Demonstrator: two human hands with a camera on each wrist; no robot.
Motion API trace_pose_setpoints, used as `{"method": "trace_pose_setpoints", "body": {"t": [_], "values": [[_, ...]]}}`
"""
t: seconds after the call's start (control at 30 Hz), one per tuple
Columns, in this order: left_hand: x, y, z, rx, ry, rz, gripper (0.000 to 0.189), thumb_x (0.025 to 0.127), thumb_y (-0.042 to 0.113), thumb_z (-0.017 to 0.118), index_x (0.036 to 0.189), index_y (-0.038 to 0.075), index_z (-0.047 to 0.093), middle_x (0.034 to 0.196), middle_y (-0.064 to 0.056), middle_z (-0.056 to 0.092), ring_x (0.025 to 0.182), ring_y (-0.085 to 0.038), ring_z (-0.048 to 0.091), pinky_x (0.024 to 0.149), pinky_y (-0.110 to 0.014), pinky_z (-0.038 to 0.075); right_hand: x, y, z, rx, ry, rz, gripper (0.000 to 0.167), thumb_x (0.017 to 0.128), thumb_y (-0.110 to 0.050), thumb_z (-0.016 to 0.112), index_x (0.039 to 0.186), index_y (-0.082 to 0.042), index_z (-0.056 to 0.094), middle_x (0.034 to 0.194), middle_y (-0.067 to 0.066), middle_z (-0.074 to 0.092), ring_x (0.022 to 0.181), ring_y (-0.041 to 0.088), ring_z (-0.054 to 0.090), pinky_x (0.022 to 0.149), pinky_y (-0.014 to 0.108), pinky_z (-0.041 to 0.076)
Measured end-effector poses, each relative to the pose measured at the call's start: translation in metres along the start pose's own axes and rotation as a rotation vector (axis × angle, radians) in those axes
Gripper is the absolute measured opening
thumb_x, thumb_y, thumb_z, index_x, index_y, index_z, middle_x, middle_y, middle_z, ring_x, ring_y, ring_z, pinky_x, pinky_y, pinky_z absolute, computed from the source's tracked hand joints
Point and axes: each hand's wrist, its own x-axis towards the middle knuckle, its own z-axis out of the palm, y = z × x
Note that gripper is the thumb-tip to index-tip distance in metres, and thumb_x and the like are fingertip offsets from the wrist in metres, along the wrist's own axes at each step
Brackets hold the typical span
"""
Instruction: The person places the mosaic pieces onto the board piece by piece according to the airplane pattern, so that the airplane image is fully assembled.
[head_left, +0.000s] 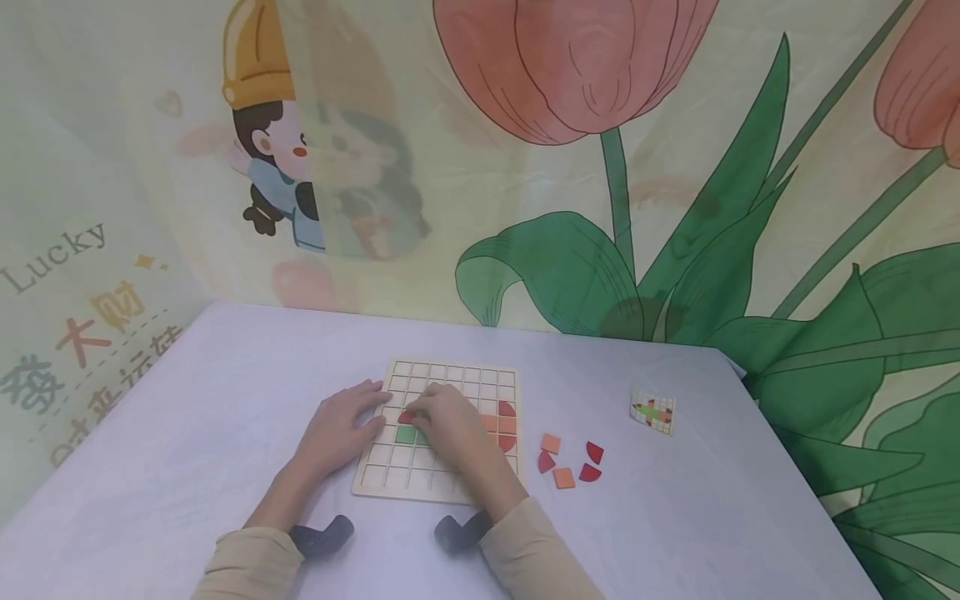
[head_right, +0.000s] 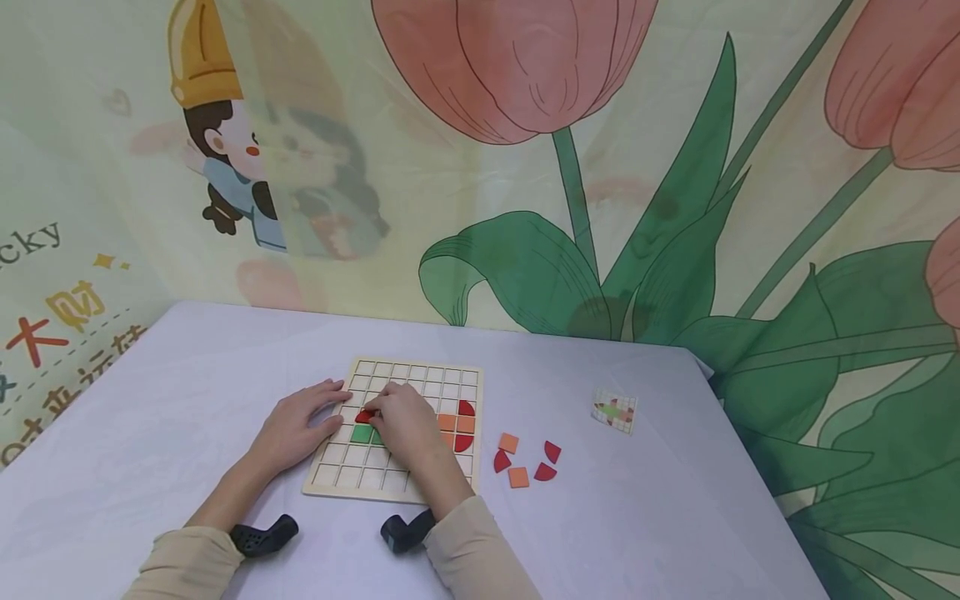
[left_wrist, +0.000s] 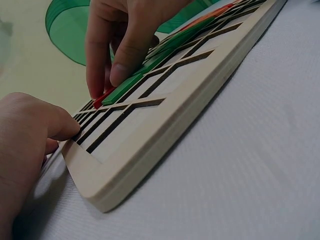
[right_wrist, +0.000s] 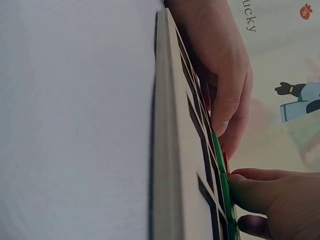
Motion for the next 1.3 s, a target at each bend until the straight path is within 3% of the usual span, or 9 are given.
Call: {"method": "trace_pose_setpoints", "body": {"t": [0.37, 0.63, 0.97, 1.13, 1.3], "values": [[0.0, 0.0, -0.001, -0.001, 0.001, 0.006, 0.038, 0.089, 0.023, 0.058, 0.126, 0.012, 0.061, 0.141, -0.011, 0.051, 0.134, -0.036, 0.042, 0.11, -0.06, 0.03, -0.004, -0.004, -0.006, 0.035, -0.031, 0.065, 0.016, 0.09, -0.025, 0.065, 0.104, -0.027, 0.073, 0.099, -0.009, 0.06, 0.097, 0.009, 0.056, 0.089, 0.026, 0.052], [-0.001, 0.001, -0.001, 0.0, -0.006, -0.003, 0.039, 0.089, 0.023, 0.058, 0.126, 0.012, 0.061, 0.142, -0.01, 0.051, 0.135, -0.035, 0.041, 0.111, -0.06, 0.029, -0.004, -0.004, -0.002, 0.041, -0.013, 0.097, 0.017, 0.089, -0.038, 0.064, 0.101, -0.03, 0.073, 0.096, -0.012, 0.057, 0.091, 0.006, 0.054, 0.081, 0.024, 0.051], [-0.001, 0.003, -0.003, -0.009, -0.006, -0.002, 0.038, 0.09, 0.023, 0.058, 0.126, 0.012, 0.061, 0.142, -0.011, 0.05, 0.134, -0.037, 0.041, 0.111, -0.06, 0.028, 0.0, 0.001, -0.004, 0.034, -0.018, 0.107, 0.02, 0.091, -0.036, 0.062, 0.109, -0.032, 0.071, 0.102, -0.009, 0.059, 0.094, 0.008, 0.056, 0.083, 0.026, 0.052], [-0.001, 0.002, -0.003, -0.015, -0.007, -0.005, 0.038, 0.09, 0.023, 0.057, 0.126, 0.011, 0.061, 0.142, -0.011, 0.05, 0.135, -0.037, 0.041, 0.111, -0.06, 0.028, 0.001, 0.018, -0.023, 0.094, -0.023, 0.158, 0.025, 0.093, -0.035, 0.058, 0.115, -0.027, 0.069, 0.109, -0.004, 0.062, 0.102, 0.014, 0.06, 0.09, 0.032, 0.053], [-0.001, 0.002, -0.002, -0.015, -0.007, -0.011, 0.04, 0.089, 0.023, 0.057, 0.127, 0.011, 0.06, 0.142, -0.012, 0.05, 0.135, -0.036, 0.04, 0.111, -0.059, 0.029, -0.01, 0.048, -0.055, 0.224, 0.012, 0.25, 0.024, 0.092, -0.028, 0.062, 0.114, -0.021, 0.069, 0.106, 0.0, 0.063, 0.095, 0.017, 0.058, 0.081, 0.032, 0.053]]}}
